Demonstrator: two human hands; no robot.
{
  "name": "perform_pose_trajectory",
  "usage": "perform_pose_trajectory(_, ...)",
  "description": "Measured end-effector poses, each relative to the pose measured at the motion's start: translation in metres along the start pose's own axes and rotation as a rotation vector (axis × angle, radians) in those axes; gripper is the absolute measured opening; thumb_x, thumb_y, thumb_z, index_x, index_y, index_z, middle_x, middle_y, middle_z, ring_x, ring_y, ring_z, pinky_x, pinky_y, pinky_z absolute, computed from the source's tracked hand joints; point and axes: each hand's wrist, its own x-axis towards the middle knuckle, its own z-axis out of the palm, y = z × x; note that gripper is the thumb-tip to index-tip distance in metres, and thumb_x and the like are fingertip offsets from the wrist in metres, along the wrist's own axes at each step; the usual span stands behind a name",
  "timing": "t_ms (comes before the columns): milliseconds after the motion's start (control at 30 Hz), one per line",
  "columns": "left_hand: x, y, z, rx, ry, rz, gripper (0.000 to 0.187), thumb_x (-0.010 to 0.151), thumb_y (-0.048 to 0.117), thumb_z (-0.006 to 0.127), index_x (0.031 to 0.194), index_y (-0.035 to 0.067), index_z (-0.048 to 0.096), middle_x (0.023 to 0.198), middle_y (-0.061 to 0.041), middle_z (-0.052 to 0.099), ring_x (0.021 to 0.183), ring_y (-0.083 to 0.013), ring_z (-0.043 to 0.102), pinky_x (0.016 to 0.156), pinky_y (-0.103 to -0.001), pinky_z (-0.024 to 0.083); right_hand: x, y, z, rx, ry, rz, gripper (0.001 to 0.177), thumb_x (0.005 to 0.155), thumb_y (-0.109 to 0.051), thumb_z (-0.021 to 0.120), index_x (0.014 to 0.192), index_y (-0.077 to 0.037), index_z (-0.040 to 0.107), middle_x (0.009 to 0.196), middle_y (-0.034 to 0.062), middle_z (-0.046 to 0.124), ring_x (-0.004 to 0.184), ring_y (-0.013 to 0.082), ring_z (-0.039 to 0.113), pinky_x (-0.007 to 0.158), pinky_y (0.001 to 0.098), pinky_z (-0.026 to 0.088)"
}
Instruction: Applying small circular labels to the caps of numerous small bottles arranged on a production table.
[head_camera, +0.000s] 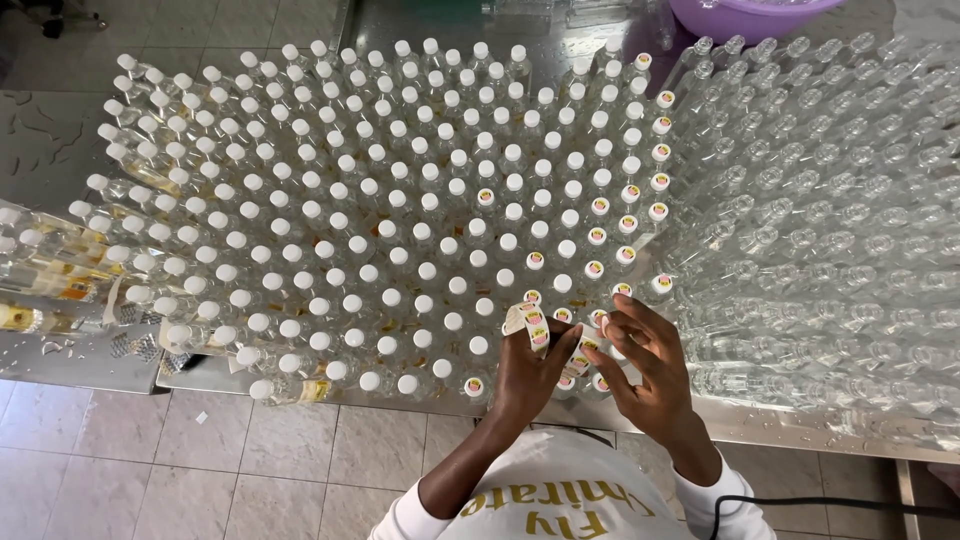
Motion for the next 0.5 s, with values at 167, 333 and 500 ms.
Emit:
perform_pose_trajectory(167, -0.003, -0.012, 0.002, -0.035, -0.010, 0.046, 0.019, 0.102, 0.019, 0.083, 0.103, -0.001, 0.083, 0.079, -0.019, 0.080, 0.080, -0.0187, 0.077, 0.080, -0.038, 0.059, 0.001, 0.009, 0.004, -0.027, 0.017, -0.079, 0.063, 0.091, 0.007, 0.079, 0.150, -0.008, 0.062, 0.161, 0.0269, 0.044, 0.125, 0.0406, 0.070, 0.093, 0.0460, 0.067)
perform_pose_trajectory(333, -0.001, 0.037, -0.014, -0.136, -0.217, 0.039, 0.044, 0.111, 0.010, 0.065, 0.151, -0.006, 0.057, 0.062, -0.012, 0.074, 0.067, -0.0198, 0.078, 0.086, -0.031, 0.056, 0.010, 0.005, 0.000, 0.108, 0.030, 0.008, 0.071, 0.089, 0.010, 0.080, 0.153, -0.008, 0.056, 0.164, 0.0280, 0.039, 0.116, 0.0361, 0.074, 0.089, 0.0469, 0.070)
perform_pose_trajectory(500, -0.005, 0.010, -0.005, -0.110, -0.212, 0.123, 0.047, 0.110, 0.007, 0.062, 0.156, 0.004, 0.056, 0.088, -0.019, 0.081, 0.082, -0.0186, 0.076, 0.083, -0.035, 0.057, 0.008, 0.009, -0.002, 0.165, 0.047, 0.012, 0.072, 0.090, 0.010, 0.079, 0.155, -0.007, 0.054, 0.167, 0.0285, 0.033, 0.116, 0.0342, 0.073, 0.089, 0.0439, 0.070)
